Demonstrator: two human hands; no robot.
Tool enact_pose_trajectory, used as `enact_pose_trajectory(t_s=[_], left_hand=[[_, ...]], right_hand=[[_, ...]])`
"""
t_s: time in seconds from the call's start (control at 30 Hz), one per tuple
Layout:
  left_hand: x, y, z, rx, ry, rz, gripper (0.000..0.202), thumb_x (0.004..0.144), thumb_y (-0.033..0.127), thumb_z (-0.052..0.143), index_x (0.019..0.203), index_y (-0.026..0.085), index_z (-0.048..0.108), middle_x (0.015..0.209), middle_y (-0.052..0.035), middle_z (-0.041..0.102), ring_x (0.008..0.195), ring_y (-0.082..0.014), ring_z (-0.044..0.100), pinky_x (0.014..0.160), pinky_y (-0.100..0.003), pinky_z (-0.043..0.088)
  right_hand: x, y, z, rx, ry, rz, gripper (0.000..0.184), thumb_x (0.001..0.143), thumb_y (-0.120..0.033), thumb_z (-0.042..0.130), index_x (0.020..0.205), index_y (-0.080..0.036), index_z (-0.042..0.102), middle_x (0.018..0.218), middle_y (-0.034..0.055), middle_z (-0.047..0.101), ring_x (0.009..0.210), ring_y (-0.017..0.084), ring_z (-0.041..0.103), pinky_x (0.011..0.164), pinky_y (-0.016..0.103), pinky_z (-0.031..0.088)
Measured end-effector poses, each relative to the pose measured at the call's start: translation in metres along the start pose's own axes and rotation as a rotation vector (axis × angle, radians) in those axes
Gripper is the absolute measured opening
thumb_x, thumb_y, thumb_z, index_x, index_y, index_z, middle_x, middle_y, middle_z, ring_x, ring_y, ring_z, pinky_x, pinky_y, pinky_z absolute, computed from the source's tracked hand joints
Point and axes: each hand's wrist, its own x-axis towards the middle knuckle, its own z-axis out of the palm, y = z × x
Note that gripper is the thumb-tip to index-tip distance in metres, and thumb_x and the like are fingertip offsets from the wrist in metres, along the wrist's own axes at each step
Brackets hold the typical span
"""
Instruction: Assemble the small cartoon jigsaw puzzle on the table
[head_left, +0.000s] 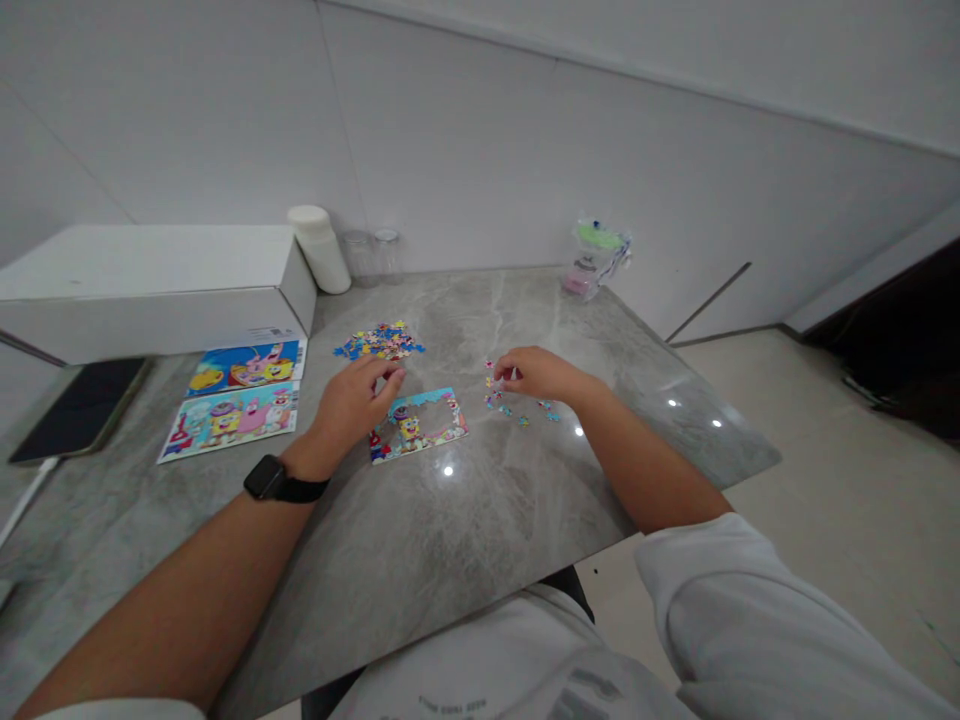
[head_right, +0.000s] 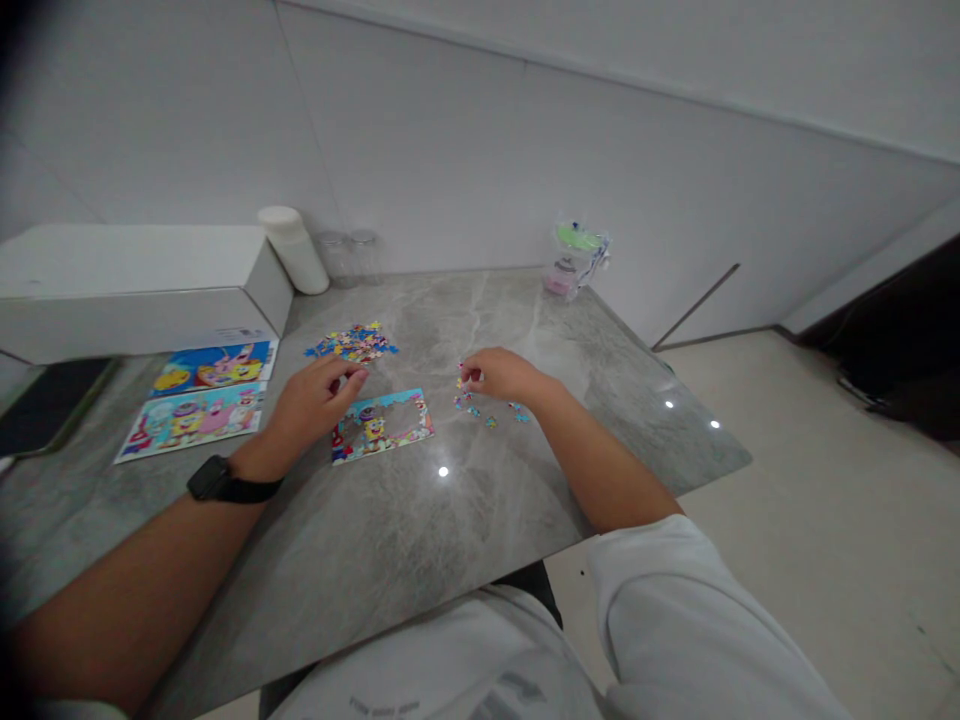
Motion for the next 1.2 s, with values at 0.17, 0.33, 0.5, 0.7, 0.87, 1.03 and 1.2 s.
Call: enact_pose_trajectory(t_s=[0.17,0.33,0.5,0.7,0.87,1.03,1.2], left_hand=[[0.000,0.001,0.000,-0.014,0.013,-0.018,0.034,0.106,0.042,0.047,0.100,0.020,0.072,0.100,-0.0086,0.073,0.092,-0.0244,0.065,0.083,-0.037,0.048],[0.000,-0.001,-0.001,-0.002,0.036,-0.009,0.039,0.108,0.044,0.043,0.098,0.020,0.072,0.097,-0.0084,0.071,0.094,-0.0246,0.063,0.084,-0.037,0.046],[0.001,-0.001,-0.003,-0.038,0.078,0.001,0.036,0.109,0.041,0.044,0.094,0.020,0.069,0.094,-0.0076,0.070,0.091,-0.0233,0.061,0.083,-0.036,0.045],[0.002,0.000,-0.005,-0.179,0.169,-0.045,0.030,0.106,0.042,0.053,0.096,0.020,0.072,0.089,-0.0046,0.069,0.081,-0.0197,0.059,0.077,-0.034,0.045],[0.003,0.000,-0.005,-0.327,0.229,-0.091,0.026,0.103,0.040,0.058,0.098,0.021,0.074,0.094,-0.0041,0.072,0.078,-0.0170,0.059,0.073,-0.031,0.047],[0.004,0.004,-0.003,-0.458,0.217,-0.078,0.027,0.100,0.047,0.064,0.101,0.022,0.074,0.095,-0.0040,0.073,0.077,-0.0160,0.059,0.069,-0.029,0.046],[0.004,0.012,-0.005,-0.540,0.186,-0.101,0.028,0.094,0.049,0.072,0.093,0.021,0.073,0.088,-0.0033,0.070,0.071,-0.0143,0.054,0.065,-0.028,0.043]], right_hand=[[0.006,-0.007,0.032,0.024,-0.016,-0.026,0.022,0.088,-0.025,0.078,0.109,-0.021,0.079,0.110,0.0087,0.077,0.101,0.022,0.068,0.087,0.029,0.045],[0.015,-0.006,0.039,0.033,-0.069,-0.028,0.018,0.081,-0.021,0.082,0.098,-0.022,0.079,0.104,0.0065,0.078,0.098,0.022,0.069,0.083,0.029,0.046],[0.020,-0.008,0.025,0.082,-0.102,0.017,0.010,0.076,-0.018,0.081,0.084,-0.021,0.076,0.091,0.0037,0.077,0.085,0.020,0.067,0.074,0.027,0.043],[0.047,-0.033,-0.007,0.383,0.052,-0.057,0.006,0.079,-0.023,0.076,0.083,-0.021,0.072,0.078,-0.0005,0.070,0.072,0.015,0.060,0.070,0.028,0.042],[0.074,-0.074,-0.012,0.873,0.190,-0.160,0.029,0.076,-0.043,0.081,0.092,-0.021,0.072,0.079,-0.0008,0.066,0.073,0.015,0.056,0.068,0.029,0.043],[0.077,-0.102,0.014,1.254,0.194,-0.068,0.041,0.069,-0.051,0.087,0.090,-0.022,0.067,0.073,-0.0048,0.060,0.061,0.011,0.048,0.058,0.026,0.037],[0.074,-0.107,0.033,1.386,0.163,0.029,0.045,0.064,-0.050,0.090,0.089,-0.023,0.065,0.073,-0.0053,0.060,0.061,0.010,0.051,0.058,0.025,0.039]])
